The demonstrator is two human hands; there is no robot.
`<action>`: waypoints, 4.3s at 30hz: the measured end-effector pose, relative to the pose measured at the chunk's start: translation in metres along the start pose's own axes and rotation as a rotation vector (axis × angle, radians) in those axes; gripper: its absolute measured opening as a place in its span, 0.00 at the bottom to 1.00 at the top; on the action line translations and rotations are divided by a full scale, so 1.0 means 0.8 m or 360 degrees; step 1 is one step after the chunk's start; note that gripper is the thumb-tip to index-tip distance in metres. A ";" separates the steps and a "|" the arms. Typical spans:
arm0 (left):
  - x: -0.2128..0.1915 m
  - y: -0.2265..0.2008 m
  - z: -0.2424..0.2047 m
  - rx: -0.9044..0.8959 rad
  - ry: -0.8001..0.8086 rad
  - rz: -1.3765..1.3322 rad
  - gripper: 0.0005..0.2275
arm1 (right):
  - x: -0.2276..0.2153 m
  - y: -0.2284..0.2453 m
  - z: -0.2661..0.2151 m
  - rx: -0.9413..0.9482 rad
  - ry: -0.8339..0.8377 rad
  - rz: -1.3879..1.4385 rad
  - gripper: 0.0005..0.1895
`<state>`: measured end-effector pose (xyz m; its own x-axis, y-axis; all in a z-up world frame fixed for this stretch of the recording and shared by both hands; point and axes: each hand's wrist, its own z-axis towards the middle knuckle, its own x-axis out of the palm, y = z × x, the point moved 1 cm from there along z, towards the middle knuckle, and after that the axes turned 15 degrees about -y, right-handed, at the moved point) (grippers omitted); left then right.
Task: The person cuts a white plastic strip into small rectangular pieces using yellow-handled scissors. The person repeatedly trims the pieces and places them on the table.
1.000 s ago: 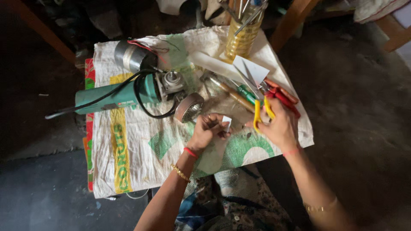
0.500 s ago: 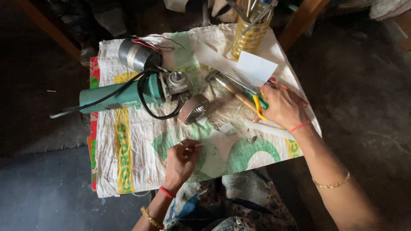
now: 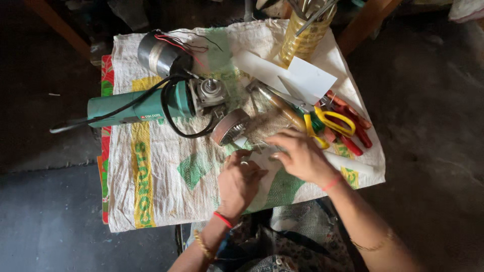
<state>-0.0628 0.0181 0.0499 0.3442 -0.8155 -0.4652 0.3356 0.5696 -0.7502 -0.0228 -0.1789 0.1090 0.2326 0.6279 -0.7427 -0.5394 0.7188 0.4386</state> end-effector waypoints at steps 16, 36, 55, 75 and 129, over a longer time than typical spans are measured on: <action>0.002 -0.013 -0.014 0.0014 -0.0159 -0.0058 0.11 | 0.029 -0.043 -0.039 0.0115 -0.0114 0.0526 0.10; -0.028 0.041 0.004 -0.0291 0.0024 -0.0121 0.06 | 0.043 -0.049 -0.076 0.0734 -0.0505 0.1157 0.06; -0.134 0.069 0.053 -0.0038 0.0197 0.0021 0.34 | 0.132 0.056 -0.018 0.0486 -0.0461 0.0192 0.15; -0.123 0.064 0.046 0.0125 -0.0275 0.0455 0.22 | 0.104 -0.042 -0.002 0.0426 -0.0761 -0.0404 0.10; 0.067 0.027 0.017 -0.1168 0.0097 -0.1596 0.00 | 0.054 -0.035 -0.040 0.0794 -0.0238 0.1346 0.10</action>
<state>-0.0252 -0.0121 0.0152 0.1714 -0.8721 0.4583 -0.1490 -0.4828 -0.8630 -0.0238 -0.1816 0.0483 0.0467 0.9984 -0.0309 -0.1806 0.0389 0.9828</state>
